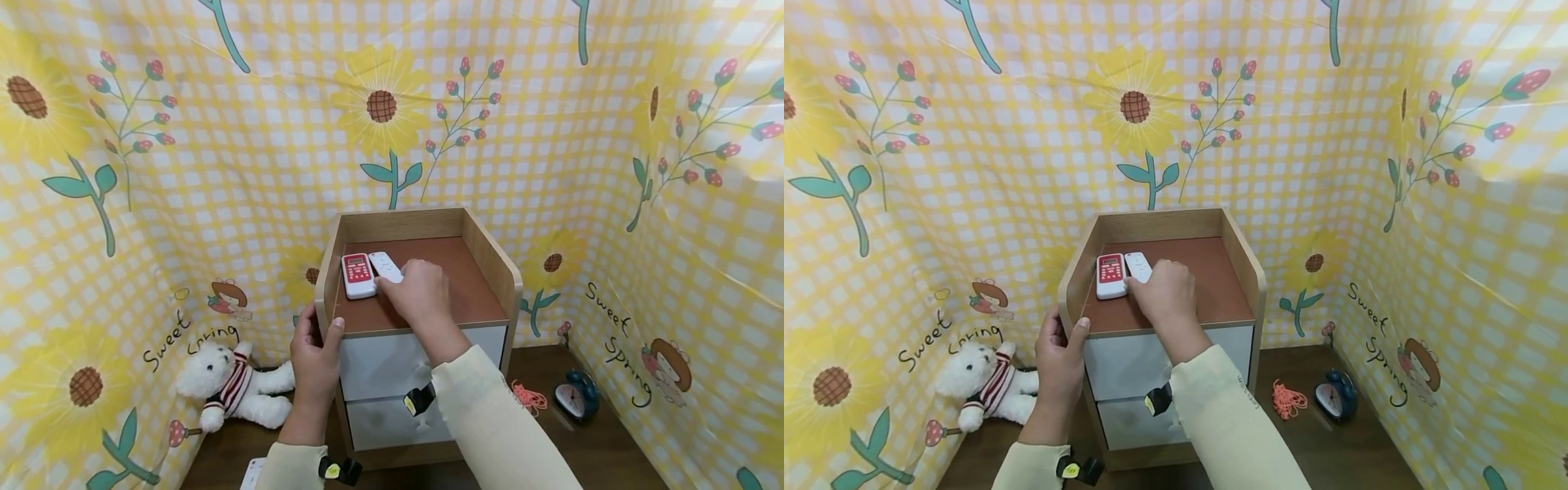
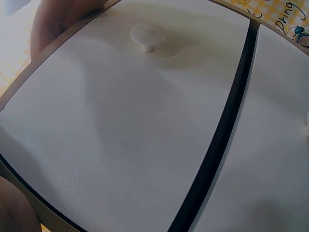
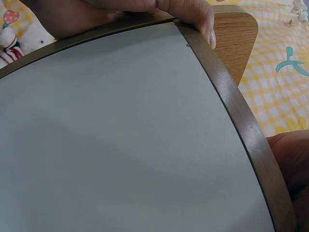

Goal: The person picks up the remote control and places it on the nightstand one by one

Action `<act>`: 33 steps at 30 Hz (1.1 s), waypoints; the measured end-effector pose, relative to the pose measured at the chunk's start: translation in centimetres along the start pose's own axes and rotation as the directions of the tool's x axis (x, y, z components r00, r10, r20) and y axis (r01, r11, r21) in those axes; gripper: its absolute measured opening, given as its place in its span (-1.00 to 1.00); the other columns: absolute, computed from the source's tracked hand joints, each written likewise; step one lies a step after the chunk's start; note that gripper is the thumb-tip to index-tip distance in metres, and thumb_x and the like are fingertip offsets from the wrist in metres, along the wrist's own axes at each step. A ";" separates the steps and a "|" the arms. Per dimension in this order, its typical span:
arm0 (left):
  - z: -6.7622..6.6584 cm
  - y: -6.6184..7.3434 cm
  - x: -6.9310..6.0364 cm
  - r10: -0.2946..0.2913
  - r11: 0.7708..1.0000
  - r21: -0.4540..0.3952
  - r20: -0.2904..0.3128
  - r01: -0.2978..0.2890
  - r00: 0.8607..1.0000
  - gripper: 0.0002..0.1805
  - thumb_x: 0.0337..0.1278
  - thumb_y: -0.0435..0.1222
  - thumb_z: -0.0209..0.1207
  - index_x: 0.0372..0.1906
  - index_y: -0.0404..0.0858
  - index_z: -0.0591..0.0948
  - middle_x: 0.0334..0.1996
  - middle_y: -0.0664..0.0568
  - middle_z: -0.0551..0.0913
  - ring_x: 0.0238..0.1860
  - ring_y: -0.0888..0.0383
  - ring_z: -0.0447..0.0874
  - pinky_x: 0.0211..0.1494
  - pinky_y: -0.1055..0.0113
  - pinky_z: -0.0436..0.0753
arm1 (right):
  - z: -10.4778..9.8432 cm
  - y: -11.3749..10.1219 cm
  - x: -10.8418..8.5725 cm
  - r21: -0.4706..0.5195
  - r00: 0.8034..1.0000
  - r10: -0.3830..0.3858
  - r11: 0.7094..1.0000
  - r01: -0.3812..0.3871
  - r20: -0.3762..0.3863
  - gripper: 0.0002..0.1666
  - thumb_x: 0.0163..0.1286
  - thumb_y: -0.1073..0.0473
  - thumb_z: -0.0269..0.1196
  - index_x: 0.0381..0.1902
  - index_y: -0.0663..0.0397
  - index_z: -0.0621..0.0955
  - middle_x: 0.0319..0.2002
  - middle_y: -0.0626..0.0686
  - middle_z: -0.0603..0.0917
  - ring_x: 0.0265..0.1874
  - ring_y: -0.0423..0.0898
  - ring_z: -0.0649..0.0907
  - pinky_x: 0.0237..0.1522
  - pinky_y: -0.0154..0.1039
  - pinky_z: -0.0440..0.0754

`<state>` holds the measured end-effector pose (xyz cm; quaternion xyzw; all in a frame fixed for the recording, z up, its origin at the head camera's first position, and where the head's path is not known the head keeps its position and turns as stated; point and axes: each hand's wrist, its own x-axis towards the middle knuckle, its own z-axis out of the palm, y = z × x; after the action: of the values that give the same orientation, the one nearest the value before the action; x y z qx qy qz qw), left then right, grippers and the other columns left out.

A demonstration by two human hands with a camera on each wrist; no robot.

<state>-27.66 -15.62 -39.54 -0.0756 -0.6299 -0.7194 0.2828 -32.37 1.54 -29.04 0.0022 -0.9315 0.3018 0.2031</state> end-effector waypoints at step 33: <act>0.0 -0.1 0.0 0.012 1.000 0.004 0.005 -0.012 1.000 -0.40 0.57 -0.35 0.24 0.59 -0.21 0.43 0.42 -0.15 0.53 0.35 0.04 0.53 0.21 0.50 0.62 | -1.1 5.8 -7.8 0.157 0.844 -0.400 0.865 0.476 -0.356 -0.44 0.54 -0.06 0.33 0.24 0.27 0.68 0.07 0.18 0.77 0.08 0.12 0.73 0.15 0.09 0.71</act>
<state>-27.72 -15.67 -39.60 -0.0805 -0.6317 -0.7162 0.2856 -25.56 5.98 -34.42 0.1931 -0.8186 0.3533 0.4097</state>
